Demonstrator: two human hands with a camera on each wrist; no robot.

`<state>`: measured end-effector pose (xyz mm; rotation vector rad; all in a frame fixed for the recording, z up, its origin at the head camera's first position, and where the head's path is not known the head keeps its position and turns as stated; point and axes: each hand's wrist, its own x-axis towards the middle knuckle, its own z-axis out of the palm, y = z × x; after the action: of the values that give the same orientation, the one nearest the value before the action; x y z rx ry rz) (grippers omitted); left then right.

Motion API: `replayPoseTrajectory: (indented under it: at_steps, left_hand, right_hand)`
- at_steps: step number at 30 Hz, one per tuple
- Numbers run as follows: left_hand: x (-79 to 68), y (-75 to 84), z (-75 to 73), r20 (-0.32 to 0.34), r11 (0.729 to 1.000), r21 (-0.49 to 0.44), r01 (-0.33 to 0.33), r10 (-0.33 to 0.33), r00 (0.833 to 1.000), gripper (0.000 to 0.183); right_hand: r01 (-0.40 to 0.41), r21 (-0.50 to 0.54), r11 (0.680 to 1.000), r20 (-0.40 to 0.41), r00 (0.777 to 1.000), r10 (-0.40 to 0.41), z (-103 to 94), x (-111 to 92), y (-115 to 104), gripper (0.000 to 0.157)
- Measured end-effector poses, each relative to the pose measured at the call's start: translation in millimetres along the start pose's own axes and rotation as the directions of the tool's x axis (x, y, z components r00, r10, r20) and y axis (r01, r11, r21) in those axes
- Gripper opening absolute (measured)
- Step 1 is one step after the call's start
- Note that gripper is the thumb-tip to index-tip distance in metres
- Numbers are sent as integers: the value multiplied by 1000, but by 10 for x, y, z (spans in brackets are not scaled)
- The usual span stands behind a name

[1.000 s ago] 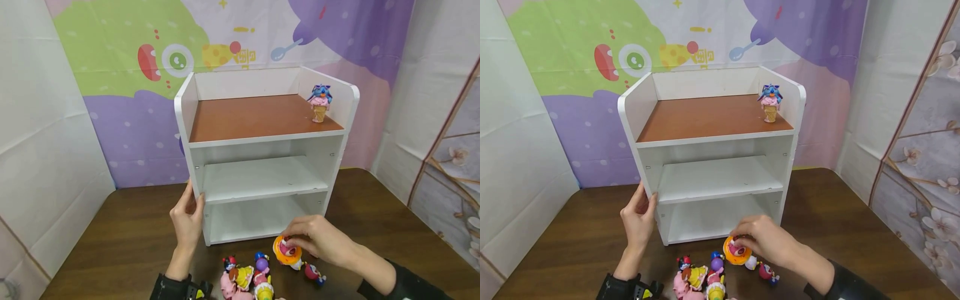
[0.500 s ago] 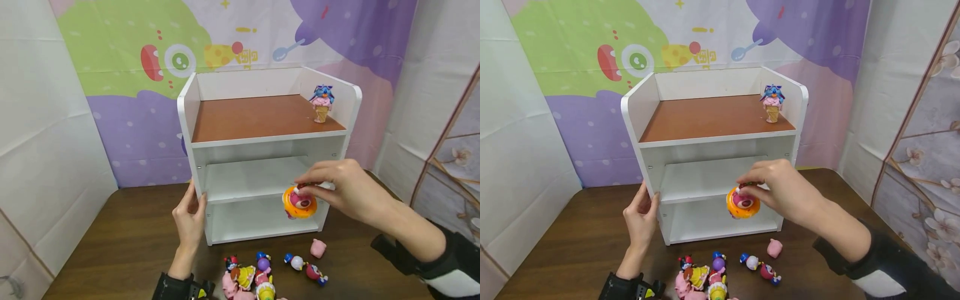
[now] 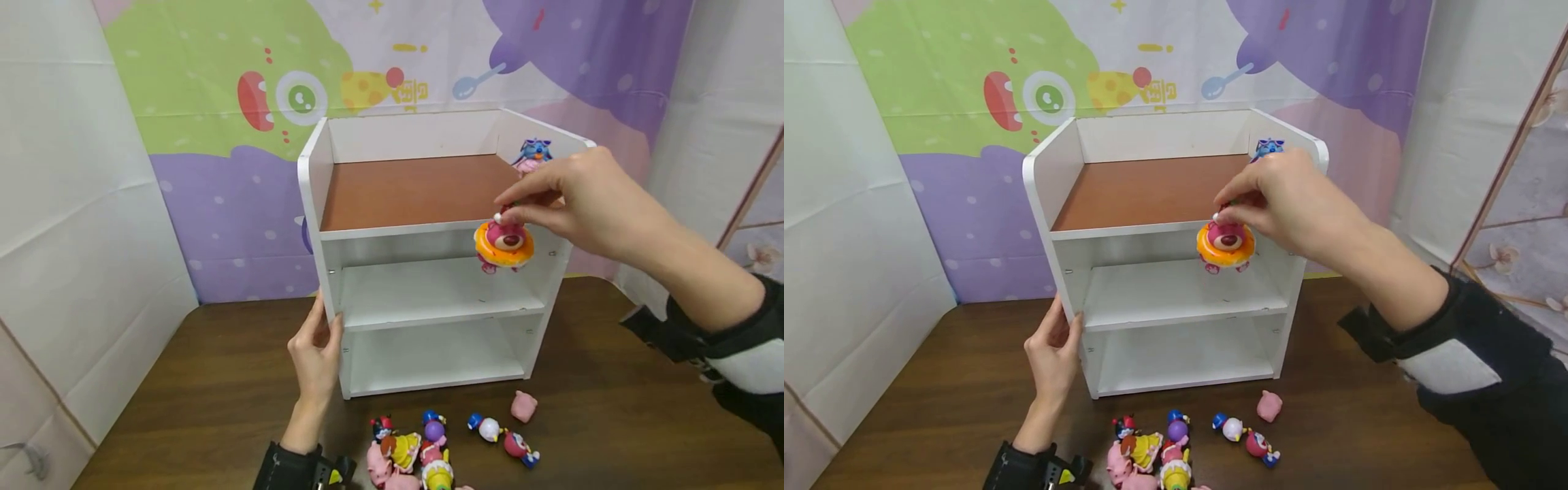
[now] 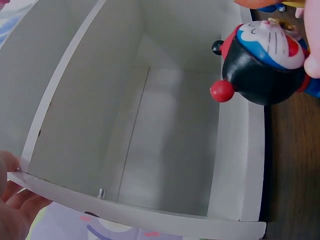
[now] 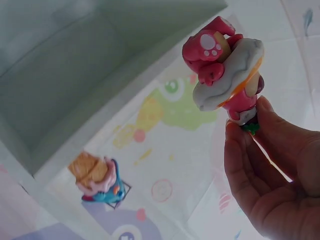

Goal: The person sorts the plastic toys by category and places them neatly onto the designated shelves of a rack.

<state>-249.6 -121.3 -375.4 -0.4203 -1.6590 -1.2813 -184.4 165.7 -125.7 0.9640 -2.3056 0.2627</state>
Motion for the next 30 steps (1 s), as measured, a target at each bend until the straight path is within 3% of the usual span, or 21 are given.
replayPoseTrajectory:
  at_steps: [6,11,30]
  left_hand:
    - [-1,-2,7,-4,1000,-3,8,-8,1000,49]
    - [-1,3,10,-11,1000,6,-1,1,1000,49]
    - [-18,-20,20,-6,1000,9,-5,5,1000,49]
  right_hand:
    - [-110,-55,992,40,993,112,-75,255,101,13]
    - [-149,-87,985,58,986,155,-71,453,199,15]
    - [-266,-19,964,147,953,266,264,799,511,19]
